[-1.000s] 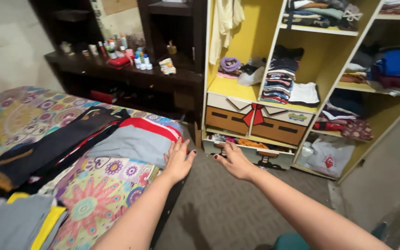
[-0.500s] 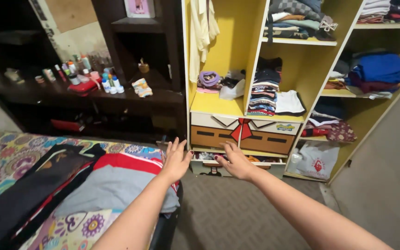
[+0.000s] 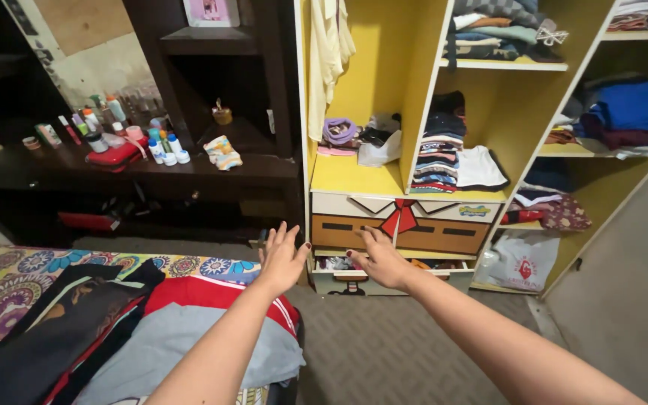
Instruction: Organizing various toiletries, bottles, and a pouch on a vanity shelf and in a cupboard.
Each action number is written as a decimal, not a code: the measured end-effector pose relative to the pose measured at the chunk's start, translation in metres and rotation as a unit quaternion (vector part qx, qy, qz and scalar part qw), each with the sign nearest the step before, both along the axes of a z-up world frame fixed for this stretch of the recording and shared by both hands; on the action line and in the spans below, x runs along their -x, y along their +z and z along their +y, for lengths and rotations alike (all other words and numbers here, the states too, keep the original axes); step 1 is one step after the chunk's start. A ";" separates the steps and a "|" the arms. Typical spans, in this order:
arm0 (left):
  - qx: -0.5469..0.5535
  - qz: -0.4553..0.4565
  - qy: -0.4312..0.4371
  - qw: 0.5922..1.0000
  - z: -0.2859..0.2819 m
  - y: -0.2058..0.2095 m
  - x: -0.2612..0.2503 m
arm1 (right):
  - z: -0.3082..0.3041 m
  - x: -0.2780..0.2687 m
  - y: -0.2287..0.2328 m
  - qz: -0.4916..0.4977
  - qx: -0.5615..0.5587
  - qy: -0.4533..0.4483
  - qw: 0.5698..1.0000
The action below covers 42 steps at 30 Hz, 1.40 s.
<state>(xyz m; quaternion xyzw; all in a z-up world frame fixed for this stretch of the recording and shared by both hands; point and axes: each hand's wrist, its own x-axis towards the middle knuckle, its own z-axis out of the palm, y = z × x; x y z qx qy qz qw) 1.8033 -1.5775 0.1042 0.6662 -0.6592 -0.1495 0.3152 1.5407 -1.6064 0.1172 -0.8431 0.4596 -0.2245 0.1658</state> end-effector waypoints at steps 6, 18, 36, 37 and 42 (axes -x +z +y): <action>-0.011 -0.003 0.001 1.000 -0.035 -0.012 -0.018 | -0.030 -0.019 0.002 0.005 -0.029 -0.004 1.000; -0.030 -0.009 0.056 0.998 -0.164 -0.021 -0.075 | -0.214 -0.075 -0.039 0.001 0.004 0.055 0.998; -0.043 0.012 0.104 0.994 -0.334 -0.056 -0.147 | -0.386 -0.158 -0.014 0.023 -0.045 0.107 0.993; -0.044 0.011 0.107 0.993 -0.337 -0.056 -0.150 | -0.391 -0.162 -0.017 0.023 -0.047 0.110 0.993; -0.053 -0.004 0.130 0.990 -0.365 -0.049 -0.172 | -0.417 -0.184 -0.016 0.029 -0.064 0.121 0.990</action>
